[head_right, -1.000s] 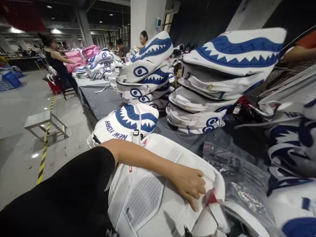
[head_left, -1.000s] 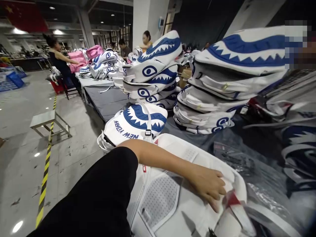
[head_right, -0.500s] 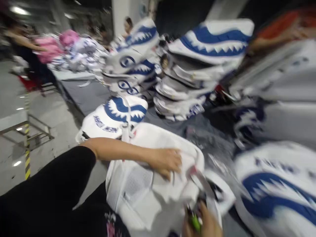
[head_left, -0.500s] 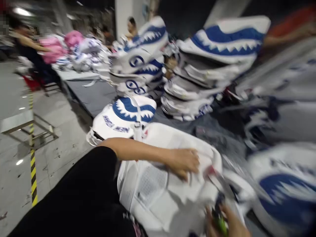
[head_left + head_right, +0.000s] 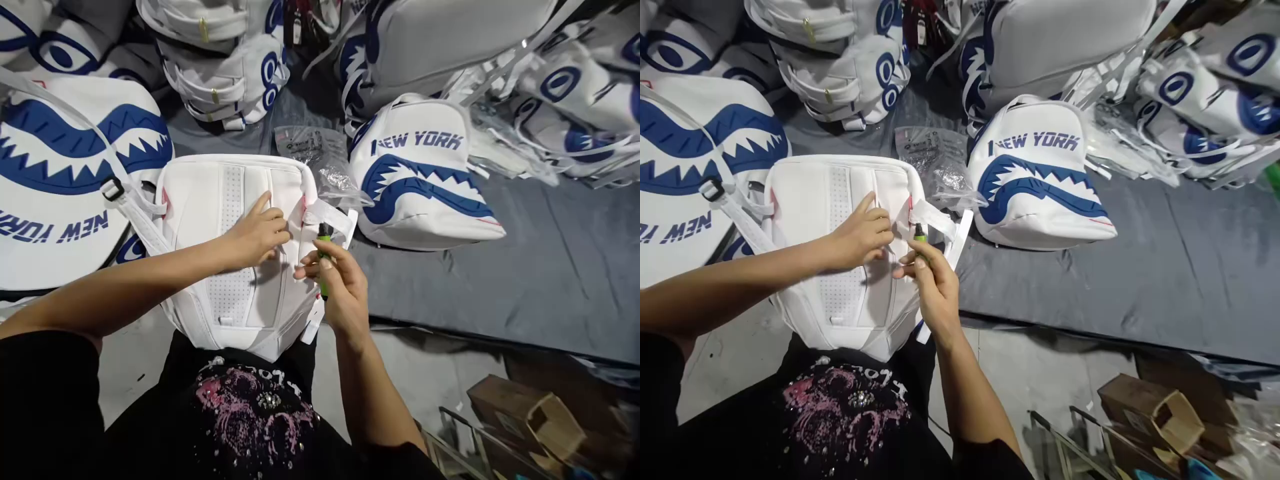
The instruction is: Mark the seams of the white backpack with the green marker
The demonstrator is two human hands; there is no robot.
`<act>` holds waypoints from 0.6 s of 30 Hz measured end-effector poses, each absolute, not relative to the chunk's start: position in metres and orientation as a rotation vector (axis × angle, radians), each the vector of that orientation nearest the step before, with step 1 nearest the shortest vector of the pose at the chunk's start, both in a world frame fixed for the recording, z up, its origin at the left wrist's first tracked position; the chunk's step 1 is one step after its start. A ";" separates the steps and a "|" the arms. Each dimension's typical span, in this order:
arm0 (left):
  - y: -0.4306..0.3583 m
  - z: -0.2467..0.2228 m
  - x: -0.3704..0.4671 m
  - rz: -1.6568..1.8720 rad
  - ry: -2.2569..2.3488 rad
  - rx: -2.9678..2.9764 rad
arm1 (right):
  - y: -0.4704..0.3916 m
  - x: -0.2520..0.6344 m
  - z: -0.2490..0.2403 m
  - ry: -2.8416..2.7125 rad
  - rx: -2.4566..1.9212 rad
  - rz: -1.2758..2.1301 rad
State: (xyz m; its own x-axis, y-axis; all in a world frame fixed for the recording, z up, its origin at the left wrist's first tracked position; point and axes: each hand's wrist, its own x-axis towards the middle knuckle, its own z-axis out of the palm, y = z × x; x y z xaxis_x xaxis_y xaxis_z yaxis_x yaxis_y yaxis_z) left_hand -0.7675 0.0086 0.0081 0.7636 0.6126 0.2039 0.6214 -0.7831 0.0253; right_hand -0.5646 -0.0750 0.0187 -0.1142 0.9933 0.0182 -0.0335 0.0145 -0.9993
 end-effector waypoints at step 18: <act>-0.009 -0.017 -0.774 -0.496 -1.050 -2.924 | -0.075 -0.583 -0.021 -1.226 -1.415 0.960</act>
State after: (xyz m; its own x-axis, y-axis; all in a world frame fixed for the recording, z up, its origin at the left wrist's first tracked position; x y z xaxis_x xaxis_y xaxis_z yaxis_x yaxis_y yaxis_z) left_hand -0.7741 -0.0090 -0.0167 0.7275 0.6211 0.2916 0.6196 -0.7772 0.1098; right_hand -0.5834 -0.0752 -0.0208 0.1742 0.9839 0.0387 0.1982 0.0035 -0.9801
